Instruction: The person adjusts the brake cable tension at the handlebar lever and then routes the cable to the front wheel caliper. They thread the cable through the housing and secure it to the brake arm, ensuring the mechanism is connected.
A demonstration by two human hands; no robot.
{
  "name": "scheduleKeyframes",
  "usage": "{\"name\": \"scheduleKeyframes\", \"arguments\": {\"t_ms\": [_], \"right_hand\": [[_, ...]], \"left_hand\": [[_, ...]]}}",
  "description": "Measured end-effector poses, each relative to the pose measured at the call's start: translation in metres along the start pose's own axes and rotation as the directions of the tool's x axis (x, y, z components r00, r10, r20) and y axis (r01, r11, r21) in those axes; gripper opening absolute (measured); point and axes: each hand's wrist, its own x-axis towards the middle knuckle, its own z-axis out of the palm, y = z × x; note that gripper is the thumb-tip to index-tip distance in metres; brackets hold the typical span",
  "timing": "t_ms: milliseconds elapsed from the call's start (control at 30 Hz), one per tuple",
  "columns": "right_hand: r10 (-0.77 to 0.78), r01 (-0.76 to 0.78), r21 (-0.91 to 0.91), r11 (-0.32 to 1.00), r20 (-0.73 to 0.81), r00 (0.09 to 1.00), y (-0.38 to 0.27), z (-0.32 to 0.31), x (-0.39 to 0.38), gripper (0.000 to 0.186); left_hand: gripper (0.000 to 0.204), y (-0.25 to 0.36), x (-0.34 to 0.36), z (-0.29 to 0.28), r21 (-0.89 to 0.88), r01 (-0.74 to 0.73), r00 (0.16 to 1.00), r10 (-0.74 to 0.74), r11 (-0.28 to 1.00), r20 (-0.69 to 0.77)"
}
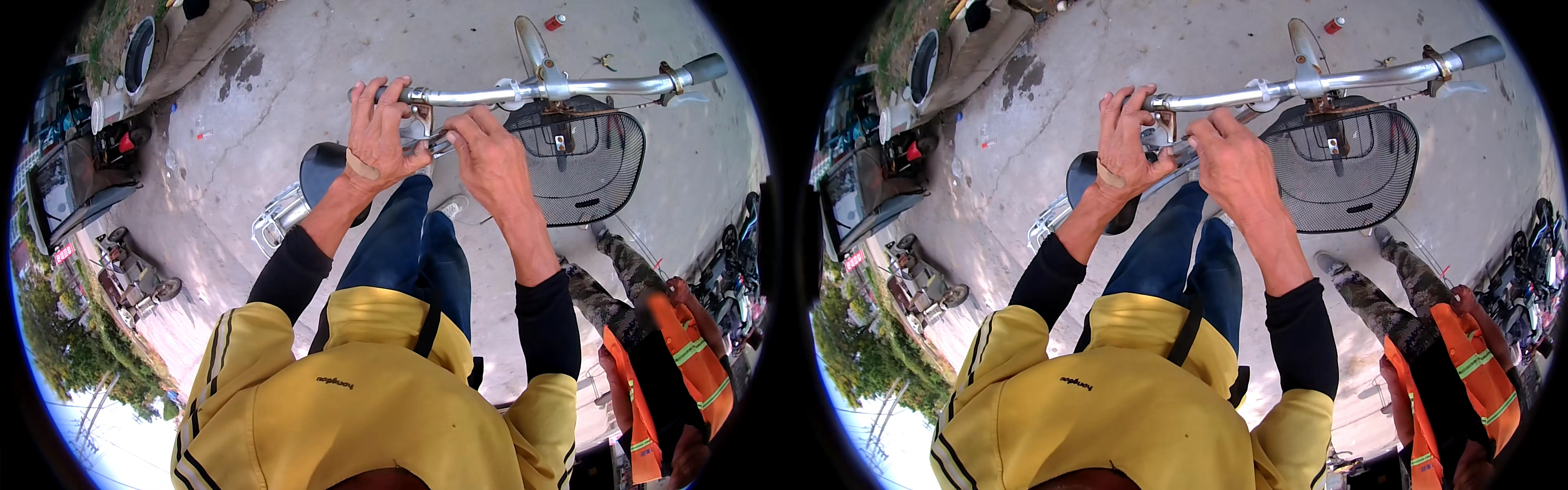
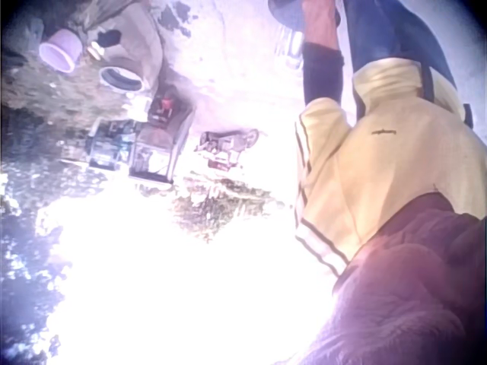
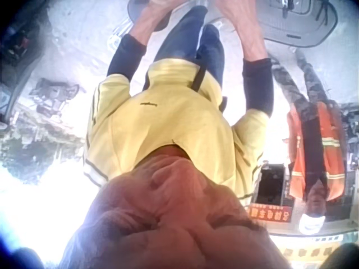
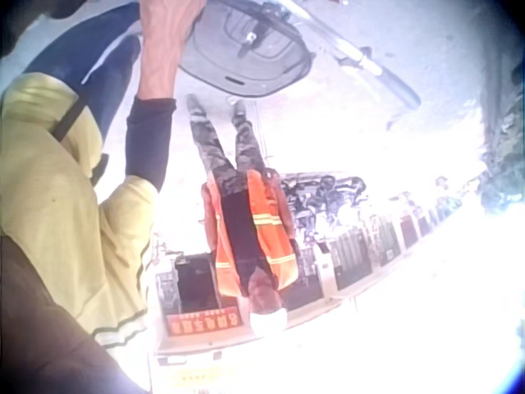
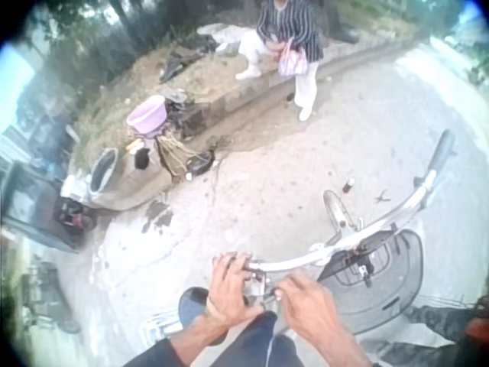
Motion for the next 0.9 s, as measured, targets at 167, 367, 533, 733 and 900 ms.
{"name": "scheduleKeyframes", "arguments": {"t_ms": [167, 367, 533, 733, 900], "right_hand": [[-0.029, 0.028, 0.046, 0.999, 0.032, 0.999, -0.003, 0.006, -0.002, 0.007], [0.098, -0.077, 0.232, 0.970, -0.080, 0.992, -0.011, 0.024, -0.022, 0.009], [0.437, -0.336, 0.722, 0.604, 0.053, 0.898, -0.028, 0.074, -0.042, 0.010], [0.436, -0.342, 0.929, -0.141, 0.369, 0.821, -0.039, 0.099, -0.048, 0.016], [0.383, -0.176, 0.881, -0.440, 0.362, 0.850, -0.047, 0.122, -0.049, 0.018]], "left_hand": [[0.039, 0.000, -0.001, 0.000, 0.011, -0.024, 0.999, 0.023, 1.000, 0.042], [0.033, -0.014, 0.000, -0.028, -0.096, -0.010, 0.963, 0.035, 0.995, 0.267], [0.032, -0.011, 0.006, -0.035, -0.053, 0.009, 0.923, 0.012, 0.999, 0.386], [0.032, -0.027, 0.003, -0.032, -0.056, -0.072, 0.914, 0.088, 0.996, 0.395], [0.028, -0.041, 0.000, -0.030, -0.070, -0.112, 0.904, 0.131, 0.991, 0.407]]}}
